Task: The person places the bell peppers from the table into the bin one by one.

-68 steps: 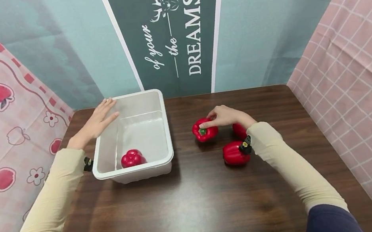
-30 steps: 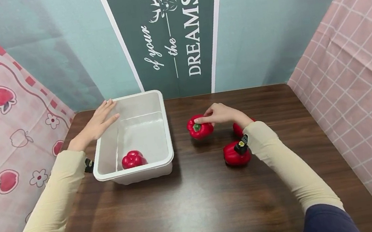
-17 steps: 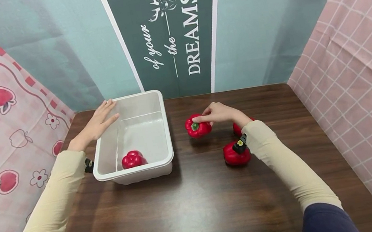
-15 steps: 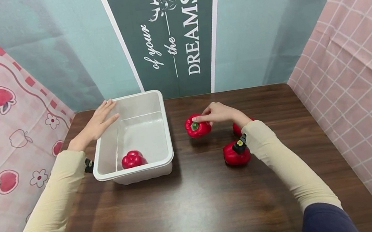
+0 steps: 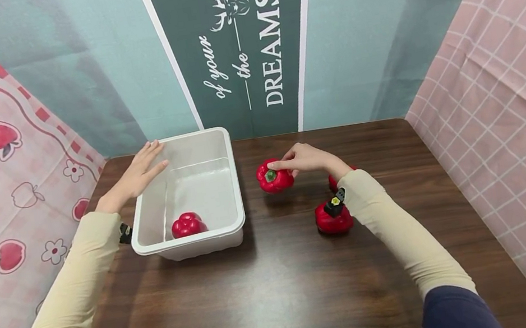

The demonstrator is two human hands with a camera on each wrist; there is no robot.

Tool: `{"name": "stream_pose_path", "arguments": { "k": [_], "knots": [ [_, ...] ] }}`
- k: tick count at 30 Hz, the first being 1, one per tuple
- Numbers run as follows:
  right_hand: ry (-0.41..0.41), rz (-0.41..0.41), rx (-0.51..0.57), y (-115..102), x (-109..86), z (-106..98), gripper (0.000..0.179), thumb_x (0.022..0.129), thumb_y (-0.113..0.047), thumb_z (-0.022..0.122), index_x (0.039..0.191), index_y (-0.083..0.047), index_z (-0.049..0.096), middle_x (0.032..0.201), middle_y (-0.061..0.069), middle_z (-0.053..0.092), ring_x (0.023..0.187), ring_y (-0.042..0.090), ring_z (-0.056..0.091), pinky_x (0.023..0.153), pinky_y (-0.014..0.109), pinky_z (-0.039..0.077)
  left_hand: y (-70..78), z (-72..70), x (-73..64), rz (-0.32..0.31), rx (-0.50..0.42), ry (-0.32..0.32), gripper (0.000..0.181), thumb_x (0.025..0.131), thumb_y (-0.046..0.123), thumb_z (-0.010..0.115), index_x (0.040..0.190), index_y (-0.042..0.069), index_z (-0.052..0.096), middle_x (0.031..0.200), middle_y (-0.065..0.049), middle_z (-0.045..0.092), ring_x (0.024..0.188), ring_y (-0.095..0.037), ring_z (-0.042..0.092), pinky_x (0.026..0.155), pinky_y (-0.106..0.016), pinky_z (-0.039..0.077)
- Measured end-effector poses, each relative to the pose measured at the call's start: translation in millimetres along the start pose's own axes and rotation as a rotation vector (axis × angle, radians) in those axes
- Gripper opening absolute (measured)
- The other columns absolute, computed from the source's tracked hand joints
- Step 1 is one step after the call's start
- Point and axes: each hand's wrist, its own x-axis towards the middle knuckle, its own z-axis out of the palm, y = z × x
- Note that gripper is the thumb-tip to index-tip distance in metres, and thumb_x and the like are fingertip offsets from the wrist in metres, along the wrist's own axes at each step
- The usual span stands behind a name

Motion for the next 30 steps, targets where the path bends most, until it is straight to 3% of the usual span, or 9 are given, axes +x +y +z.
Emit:
{"name": "stream_pose_path", "arguments": {
  "k": [8,20,30],
  "knots": [
    [-0.007,0.013,0.040,-1.1,3.8,-4.1,0.070,0.084,-0.061,0.052,0.121,-0.003,0.060,0.096,0.005,0.070,0.074,0.016,0.067,0.083,0.039,0.050,1.3,-0.7,2.9,-0.018,0.016,-0.016,0.071,0.095,0.054,0.036,0.149,0.012,0.019,0.156,-0.009,0.006,0.144,-0.027,-0.004,0.112,-0.055,0.000],
    [-0.008,0.002,0.059,-6.2,9.3,-8.4,0.064,0.086,-0.060,0.050,0.114,-0.005,0.065,0.088,0.003,0.071,0.076,0.020,0.068,0.083,0.040,0.050,2.6,-1.5,3.9,-0.029,0.015,-0.019,0.068,0.096,0.051,0.037,0.149,0.013,0.018,0.156,-0.007,0.004,0.144,-0.023,-0.006,0.112,-0.054,-0.001],
    [-0.014,0.023,0.076,-8.8,11.0,-9.2,0.066,0.084,-0.064,0.050,0.115,-0.007,0.065,0.092,0.003,0.071,0.080,0.022,0.068,0.085,0.040,0.049,2.2,-1.5,4.2,-0.028,0.008,-0.013,0.068,0.096,0.051,0.037,0.149,0.014,0.019,0.156,-0.009,0.005,0.144,-0.024,-0.006,0.113,-0.053,-0.002]
  ]
}}
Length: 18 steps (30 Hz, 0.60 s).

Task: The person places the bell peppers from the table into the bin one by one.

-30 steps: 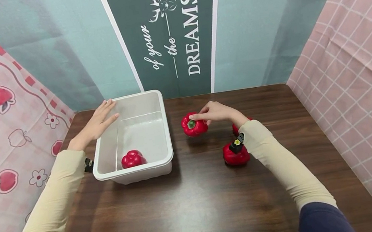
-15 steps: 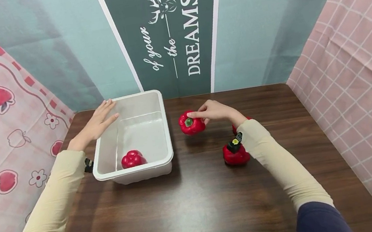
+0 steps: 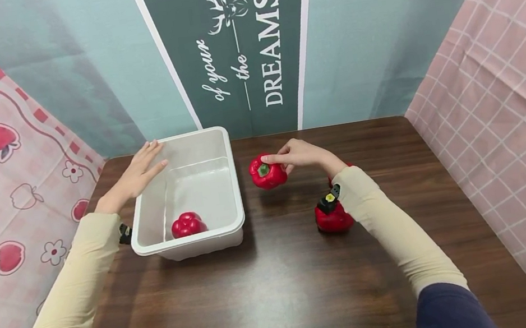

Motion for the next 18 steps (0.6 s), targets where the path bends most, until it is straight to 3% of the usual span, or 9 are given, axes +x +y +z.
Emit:
{"name": "stream_pose_path", "arguments": {
  "k": [8,15,18],
  "knots": [
    [-0.008,-0.005,0.013,-4.6,-2.9,1.7,0.064,0.086,-0.062,0.048,0.114,-0.006,0.065,0.092,0.005,0.071,0.081,0.024,0.068,0.086,0.042,0.048,-1.5,0.8,-1.5,0.019,-0.006,0.004,0.067,0.097,0.051,0.034,0.149,0.012,0.018,0.156,-0.014,0.006,0.143,-0.031,-0.003,0.111,-0.057,-0.001],
    [0.000,-0.011,0.032,-5.1,-4.0,5.8,0.062,0.086,-0.062,0.047,0.111,-0.008,0.067,0.091,0.004,0.071,0.082,0.024,0.068,0.086,0.041,0.048,-0.4,1.0,-3.8,0.011,-0.002,-0.003,0.068,0.095,0.052,0.037,0.150,0.014,0.018,0.156,-0.007,0.004,0.144,-0.022,-0.006,0.112,-0.055,-0.001],
    [0.007,-0.005,0.059,-6.2,-4.6,7.5,0.061,0.086,-0.062,0.048,0.111,-0.010,0.068,0.091,0.004,0.072,0.081,0.023,0.068,0.087,0.041,0.047,-0.8,1.4,-4.9,0.011,-0.002,-0.003,0.068,0.095,0.052,0.037,0.150,0.015,0.018,0.157,-0.006,0.004,0.144,-0.024,-0.006,0.111,-0.056,-0.002]
  ]
}}
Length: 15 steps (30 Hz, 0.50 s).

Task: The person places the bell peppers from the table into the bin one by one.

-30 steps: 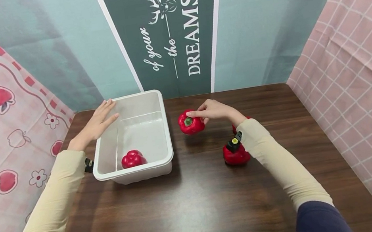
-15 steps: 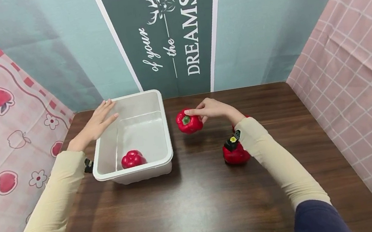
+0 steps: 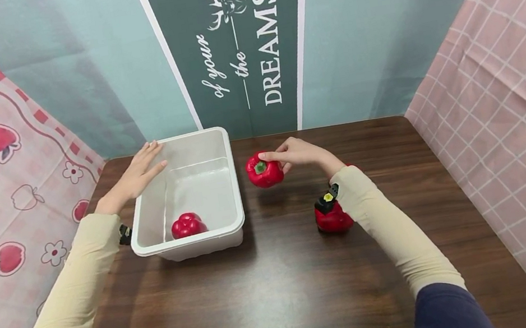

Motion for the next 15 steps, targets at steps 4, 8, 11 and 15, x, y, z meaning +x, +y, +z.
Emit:
{"name": "stream_pose_path", "arguments": {
  "k": [4,8,11,15],
  "knots": [
    [0.005,-0.002,0.024,-0.1,-1.4,1.2,0.060,0.085,-0.062,0.049,0.111,-0.011,0.068,0.091,0.003,0.071,0.080,0.022,0.068,0.087,0.041,0.048,1.6,2.7,-3.5,0.002,0.003,0.010,0.068,0.095,0.052,0.037,0.150,0.015,0.018,0.157,-0.005,0.004,0.143,-0.028,-0.003,0.110,-0.058,-0.001],
    [0.005,-0.003,0.048,-0.9,-3.8,2.6,0.061,0.085,-0.062,0.050,0.111,-0.011,0.068,0.092,0.004,0.071,0.082,0.023,0.068,0.088,0.041,0.048,3.1,5.8,-6.9,0.000,0.002,0.019,0.068,0.095,0.052,0.038,0.150,0.015,0.019,0.156,-0.009,0.005,0.143,-0.028,-0.003,0.110,-0.059,-0.002],
    [0.003,-0.004,0.055,-1.7,-5.7,3.9,0.062,0.084,-0.063,0.050,0.112,-0.010,0.067,0.094,0.004,0.071,0.085,0.025,0.067,0.088,0.042,0.047,4.3,8.2,-9.8,-0.007,0.000,0.021,0.068,0.095,0.051,0.038,0.150,0.016,0.018,0.157,-0.008,0.005,0.144,-0.026,-0.005,0.110,-0.058,-0.002],
    [0.013,-0.019,0.056,-2.1,-7.9,4.3,0.061,0.084,-0.063,0.050,0.109,-0.010,0.068,0.091,0.004,0.071,0.085,0.025,0.067,0.087,0.041,0.048,5.7,10.8,-13.5,-0.011,0.003,0.024,0.068,0.095,0.051,0.038,0.150,0.016,0.018,0.157,-0.006,0.004,0.144,-0.023,-0.006,0.111,-0.057,-0.003]
  ]
}}
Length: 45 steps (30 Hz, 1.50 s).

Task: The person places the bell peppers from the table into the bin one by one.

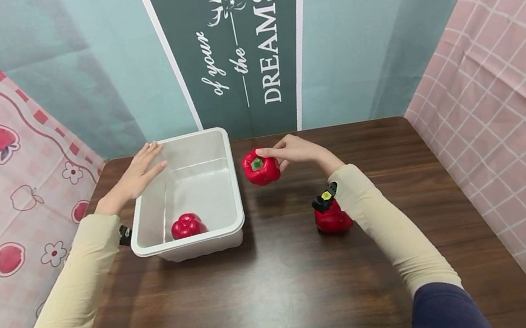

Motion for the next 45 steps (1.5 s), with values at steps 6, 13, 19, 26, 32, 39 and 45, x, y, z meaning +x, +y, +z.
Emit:
{"name": "stream_pose_path", "arguments": {
  "k": [6,13,19,26,32,39,45],
  "knots": [
    [0.005,-0.011,0.018,-2.7,0.6,-4.4,0.057,0.086,-0.060,0.050,0.104,-0.009,0.070,0.087,0.005,0.071,0.084,0.026,0.068,0.088,0.041,0.048,1.1,-0.1,1.4,-0.009,0.004,-0.002,0.068,0.096,0.051,0.037,0.150,0.015,0.018,0.157,-0.007,0.004,0.143,-0.020,-0.008,0.111,-0.056,-0.003],
    [0.000,-0.007,0.036,-3.6,3.9,-9.0,0.061,0.085,-0.062,0.049,0.103,-0.008,0.070,0.087,0.007,0.072,0.083,0.025,0.068,0.089,0.041,0.047,2.2,-0.4,2.9,-0.006,0.007,0.001,0.067,0.096,0.051,0.037,0.150,0.015,0.017,0.156,-0.010,0.005,0.143,-0.021,-0.008,0.112,-0.055,-0.002],
    [-0.010,-0.020,0.052,-7.9,6.6,-12.4,0.062,0.085,-0.062,0.049,0.107,-0.008,0.069,0.089,0.008,0.072,0.086,0.026,0.068,0.090,0.042,0.047,2.6,-0.9,4.8,-0.011,0.006,-0.002,0.068,0.096,0.051,0.037,0.150,0.015,0.017,0.156,-0.011,0.006,0.143,-0.021,-0.008,0.112,-0.055,-0.003],
    [-0.021,-0.043,0.072,-15.2,8.1,-14.3,0.058,0.087,-0.059,0.050,0.105,-0.008,0.070,0.086,0.007,0.071,0.084,0.023,0.068,0.087,0.040,0.049,3.1,-1.4,6.8,-0.016,0.009,0.000,0.068,0.096,0.051,0.037,0.150,0.015,0.017,0.156,-0.008,0.004,0.143,-0.021,-0.007,0.113,-0.053,-0.002],
    [-0.034,-0.086,0.105,-19.7,10.1,-15.4,0.056,0.089,-0.055,0.048,0.107,-0.005,0.069,0.087,0.008,0.071,0.082,0.024,0.068,0.091,0.048,0.046,4.4,-1.6,6.9,-0.023,0.010,0.006,0.068,0.096,0.051,0.037,0.149,0.014,0.018,0.156,-0.010,0.005,0.144,-0.023,-0.006,0.112,-0.053,-0.001],
    [-0.039,-0.097,0.121,-20.7,9.7,-14.9,0.056,0.090,-0.055,0.048,0.106,-0.006,0.069,0.089,0.008,0.072,0.083,0.025,0.069,0.088,0.044,0.049,8.3,2.0,4.3,-0.028,0.009,0.016,0.068,0.096,0.051,0.038,0.149,0.015,0.018,0.156,-0.012,0.007,0.143,-0.020,-0.007,0.112,-0.053,-0.001],
    [-0.039,-0.125,0.119,-17.0,9.1,-16.0,0.056,0.089,-0.056,0.048,0.105,-0.006,0.070,0.088,0.008,0.072,0.082,0.024,0.069,0.086,0.039,0.051,14.2,8.7,-0.6,-0.040,0.010,0.036,0.067,0.096,0.051,0.037,0.149,0.015,0.018,0.156,-0.012,0.007,0.143,-0.020,-0.007,0.112,-0.054,-0.002]
  ]
}}
